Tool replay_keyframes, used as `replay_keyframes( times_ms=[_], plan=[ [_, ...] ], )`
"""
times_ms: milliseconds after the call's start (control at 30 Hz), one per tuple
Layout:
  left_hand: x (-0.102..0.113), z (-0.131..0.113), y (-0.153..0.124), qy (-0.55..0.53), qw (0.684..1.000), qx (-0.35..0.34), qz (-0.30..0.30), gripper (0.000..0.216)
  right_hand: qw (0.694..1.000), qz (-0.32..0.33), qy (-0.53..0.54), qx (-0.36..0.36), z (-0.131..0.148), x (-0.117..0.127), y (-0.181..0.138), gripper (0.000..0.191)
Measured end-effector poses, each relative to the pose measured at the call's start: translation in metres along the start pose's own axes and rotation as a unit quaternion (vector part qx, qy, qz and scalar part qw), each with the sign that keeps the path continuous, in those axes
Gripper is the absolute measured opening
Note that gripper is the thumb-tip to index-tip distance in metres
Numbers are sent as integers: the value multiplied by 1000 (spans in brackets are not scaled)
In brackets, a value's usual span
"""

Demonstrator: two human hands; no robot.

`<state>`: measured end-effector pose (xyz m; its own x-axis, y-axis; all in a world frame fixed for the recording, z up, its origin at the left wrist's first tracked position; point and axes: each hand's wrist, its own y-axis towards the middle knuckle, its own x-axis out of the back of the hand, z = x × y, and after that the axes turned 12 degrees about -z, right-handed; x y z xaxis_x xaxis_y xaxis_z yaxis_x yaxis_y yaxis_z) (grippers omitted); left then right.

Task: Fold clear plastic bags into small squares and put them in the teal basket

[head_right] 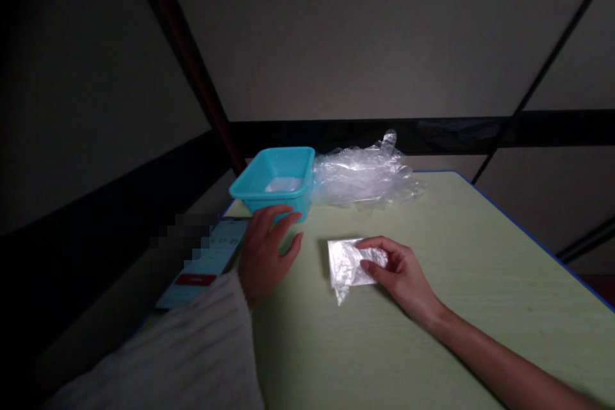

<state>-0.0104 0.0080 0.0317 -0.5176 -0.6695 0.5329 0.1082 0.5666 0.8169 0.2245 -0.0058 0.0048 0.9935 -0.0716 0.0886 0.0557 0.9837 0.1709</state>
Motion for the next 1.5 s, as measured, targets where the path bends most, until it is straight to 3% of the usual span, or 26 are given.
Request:
replay_keyframes(
  times_ms=[67, 267, 400, 667, 867, 1133, 1233, 1500],
  plan=[
    [1, 6, 5, 64, 998, -23, 9, 37, 1000, 8, -11, 2, -1, 0, 0, 21],
    [-7, 14, 12, 130, 987, 30, 85, 56, 998, 15, -55, -7, -4, 0, -1, 24],
    [-8, 16, 11, 149, 985, 30, 76, 47, 998, 23, -66, -3, -6, 1, -1, 24],
    [-11, 21, 10, 170, 985, 35, -4, 23, 996, 30, -88, -7, -7, 3, 0, 23],
    [-12, 18, 6, 153, 988, 12, -19, 16, 997, 39, -67, -8, -6, 2, -1, 21],
    [-4, 4, -6, 113, 986, -83, -86, 8, 999, 28, -43, -19, -5, 5, 1, 22],
    [1, -7, -12, 76, 980, -131, -128, 16, 1000, 23, -13, -7, -2, 12, 3, 20],
    [15, -31, -22, 17, 971, -211, -107, 17, 984, -82, -18, 155, 49, 39, 4, 12]
  ],
)
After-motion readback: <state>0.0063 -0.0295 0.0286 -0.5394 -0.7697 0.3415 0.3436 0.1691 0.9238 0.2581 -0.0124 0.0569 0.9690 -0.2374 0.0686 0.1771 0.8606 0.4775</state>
